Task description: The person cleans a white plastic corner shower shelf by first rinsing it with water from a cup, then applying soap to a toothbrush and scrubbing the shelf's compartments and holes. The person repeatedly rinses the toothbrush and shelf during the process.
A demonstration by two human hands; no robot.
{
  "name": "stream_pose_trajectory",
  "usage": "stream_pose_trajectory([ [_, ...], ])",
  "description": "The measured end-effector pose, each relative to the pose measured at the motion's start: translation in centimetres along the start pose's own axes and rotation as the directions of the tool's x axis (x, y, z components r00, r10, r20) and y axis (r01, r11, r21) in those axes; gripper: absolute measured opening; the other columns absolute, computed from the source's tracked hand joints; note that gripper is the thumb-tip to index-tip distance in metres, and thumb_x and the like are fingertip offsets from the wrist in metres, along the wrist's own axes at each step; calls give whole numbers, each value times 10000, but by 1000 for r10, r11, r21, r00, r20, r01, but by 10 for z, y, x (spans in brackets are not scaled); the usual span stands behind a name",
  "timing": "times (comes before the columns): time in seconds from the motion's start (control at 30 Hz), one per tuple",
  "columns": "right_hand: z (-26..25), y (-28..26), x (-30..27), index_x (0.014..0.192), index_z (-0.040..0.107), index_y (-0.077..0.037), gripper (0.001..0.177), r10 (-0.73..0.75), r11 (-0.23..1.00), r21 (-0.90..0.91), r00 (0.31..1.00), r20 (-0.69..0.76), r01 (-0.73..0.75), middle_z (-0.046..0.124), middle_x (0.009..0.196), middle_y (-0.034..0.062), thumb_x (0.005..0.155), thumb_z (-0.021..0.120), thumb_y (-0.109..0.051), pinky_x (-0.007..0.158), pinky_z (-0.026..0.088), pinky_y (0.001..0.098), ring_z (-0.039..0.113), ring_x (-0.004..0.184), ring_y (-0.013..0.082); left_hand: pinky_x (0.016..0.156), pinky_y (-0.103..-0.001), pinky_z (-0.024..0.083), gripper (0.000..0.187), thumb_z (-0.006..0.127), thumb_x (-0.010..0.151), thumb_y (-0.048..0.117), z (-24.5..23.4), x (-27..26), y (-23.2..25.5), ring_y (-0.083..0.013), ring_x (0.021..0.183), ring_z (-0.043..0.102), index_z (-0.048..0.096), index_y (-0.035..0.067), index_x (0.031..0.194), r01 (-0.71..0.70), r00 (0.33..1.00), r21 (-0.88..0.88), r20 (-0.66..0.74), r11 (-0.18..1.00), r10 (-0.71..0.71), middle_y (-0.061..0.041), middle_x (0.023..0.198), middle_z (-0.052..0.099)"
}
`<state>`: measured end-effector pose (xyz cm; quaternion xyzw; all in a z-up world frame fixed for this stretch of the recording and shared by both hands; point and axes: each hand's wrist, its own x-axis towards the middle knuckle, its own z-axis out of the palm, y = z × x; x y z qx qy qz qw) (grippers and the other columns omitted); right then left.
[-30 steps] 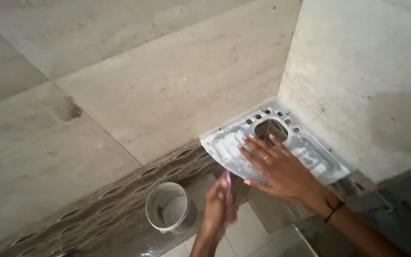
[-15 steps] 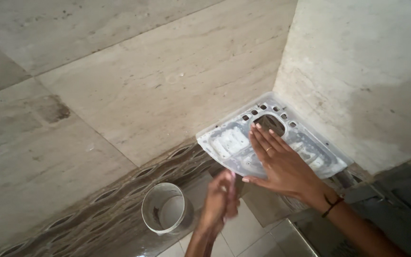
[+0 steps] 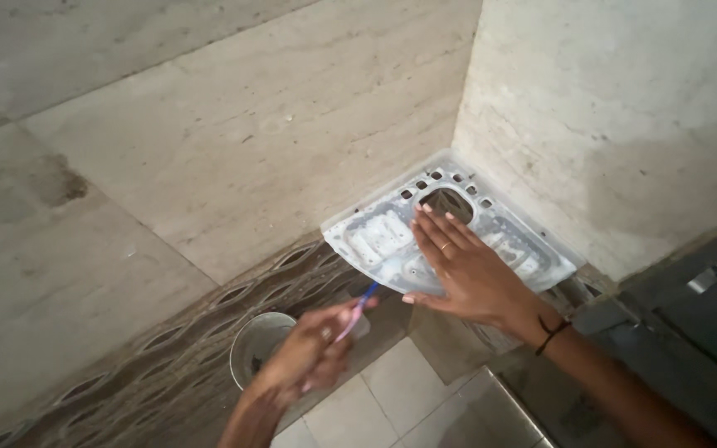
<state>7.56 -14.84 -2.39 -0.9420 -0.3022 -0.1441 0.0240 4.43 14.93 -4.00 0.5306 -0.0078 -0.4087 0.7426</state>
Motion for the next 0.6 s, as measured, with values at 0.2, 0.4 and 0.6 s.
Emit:
stream_pose_trajectory([
  [0.2, 6, 13, -1, 1583, 348, -61, 665, 178, 931, 320, 984, 25, -177, 343, 1658, 111, 1069, 243, -470, 1284, 153, 425, 275, 1537, 260, 348, -240, 208, 385, 525, 1110, 341, 37, 54, -40, -47, 423, 312, 504, 1, 1288, -178, 978, -1, -110, 984, 177, 46, 633, 396],
  [0.4, -9, 12, -9, 1522, 496, -137, 618, 376, 671, 641, 916, 137, -372, 450, 1594, 51, 1056, 228, -443, 1234, 194, 403, 294, 1507, 273, 323, -239, 178, 370, 492, 1019, 378, 75, 20, -54, -39, 368, 273, 594, 347, 1374, -175, 925, -3, -342, 985, 163, 76, 553, 325],
  [0.6, -14, 17, -7, 1474, 542, -130, 614, 314, 504, 823, 943, 108, -263, 507, 1586, 62, 1084, 224, -481, 1301, 169, 416, 386, 1552, 288, 331, -244, 197, 258, 491, 1079, 360, 103, 58, -62, -41, 388, 292, 579, 129, 1152, -271, 925, -26, -285, 962, 253, 80, 568, 339],
])
